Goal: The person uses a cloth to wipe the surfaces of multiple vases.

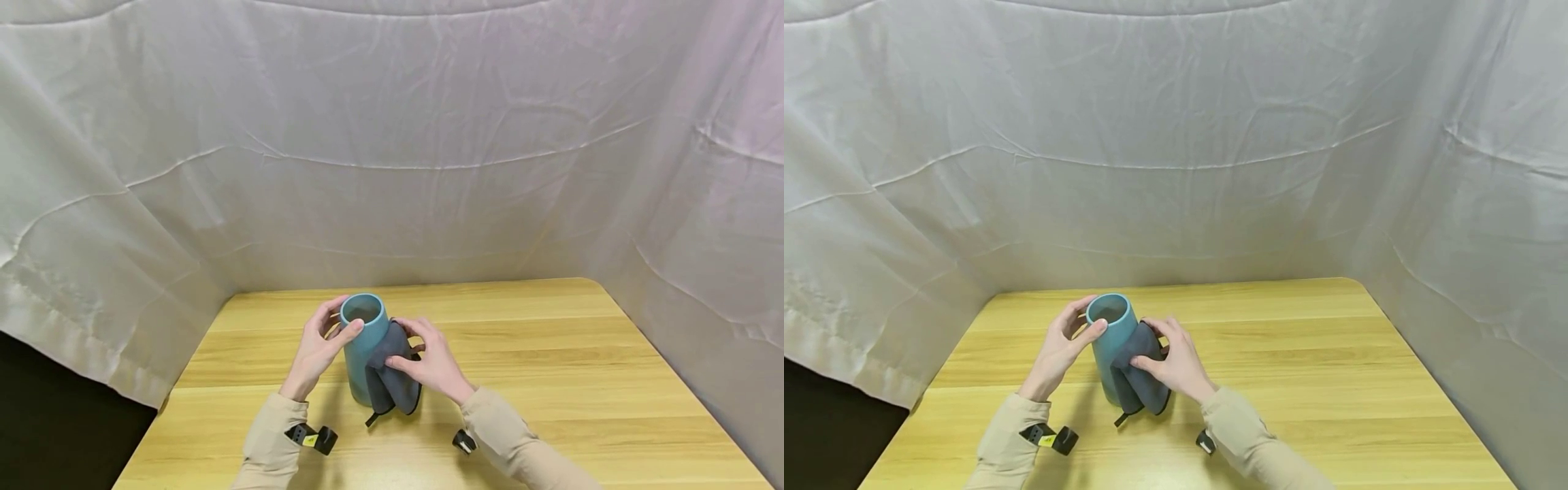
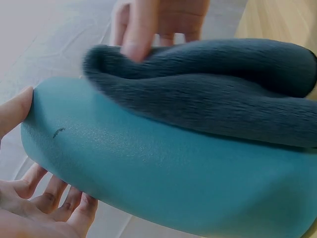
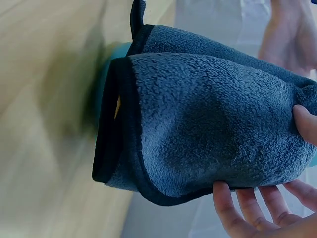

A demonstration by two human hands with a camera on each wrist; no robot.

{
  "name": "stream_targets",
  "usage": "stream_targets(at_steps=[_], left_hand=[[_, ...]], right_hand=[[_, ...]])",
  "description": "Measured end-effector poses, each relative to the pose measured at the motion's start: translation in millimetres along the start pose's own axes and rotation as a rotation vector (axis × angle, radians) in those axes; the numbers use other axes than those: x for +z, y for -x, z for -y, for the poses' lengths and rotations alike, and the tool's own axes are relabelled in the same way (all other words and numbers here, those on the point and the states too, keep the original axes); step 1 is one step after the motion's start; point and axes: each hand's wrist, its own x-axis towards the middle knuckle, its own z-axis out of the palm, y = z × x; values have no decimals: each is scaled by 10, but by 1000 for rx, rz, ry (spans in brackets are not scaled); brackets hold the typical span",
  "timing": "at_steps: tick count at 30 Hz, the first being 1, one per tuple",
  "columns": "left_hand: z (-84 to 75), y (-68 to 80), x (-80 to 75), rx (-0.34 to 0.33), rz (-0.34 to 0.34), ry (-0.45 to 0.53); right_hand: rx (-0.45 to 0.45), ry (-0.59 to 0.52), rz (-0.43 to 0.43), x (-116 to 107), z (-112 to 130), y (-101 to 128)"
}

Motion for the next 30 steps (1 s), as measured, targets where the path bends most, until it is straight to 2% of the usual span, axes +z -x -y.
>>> stream_targets(at_steps=[11,16,20,23,30], left_hand=[[-16,12,20,8,-7,-10],[-45,46,103,53,-85,-58],[-58,68,205,85,-182,-167],[-62,75,267,93,-230,-232],[-50,67,304,106,-260,-214]], right_hand=[[24,-5,49,9,-152,70],[34,-3,51,14,-145,76],[32,-13,43,20,-155,80],[29,-21,36,21,-165,83],[21,-25,28,25,-170,87]])
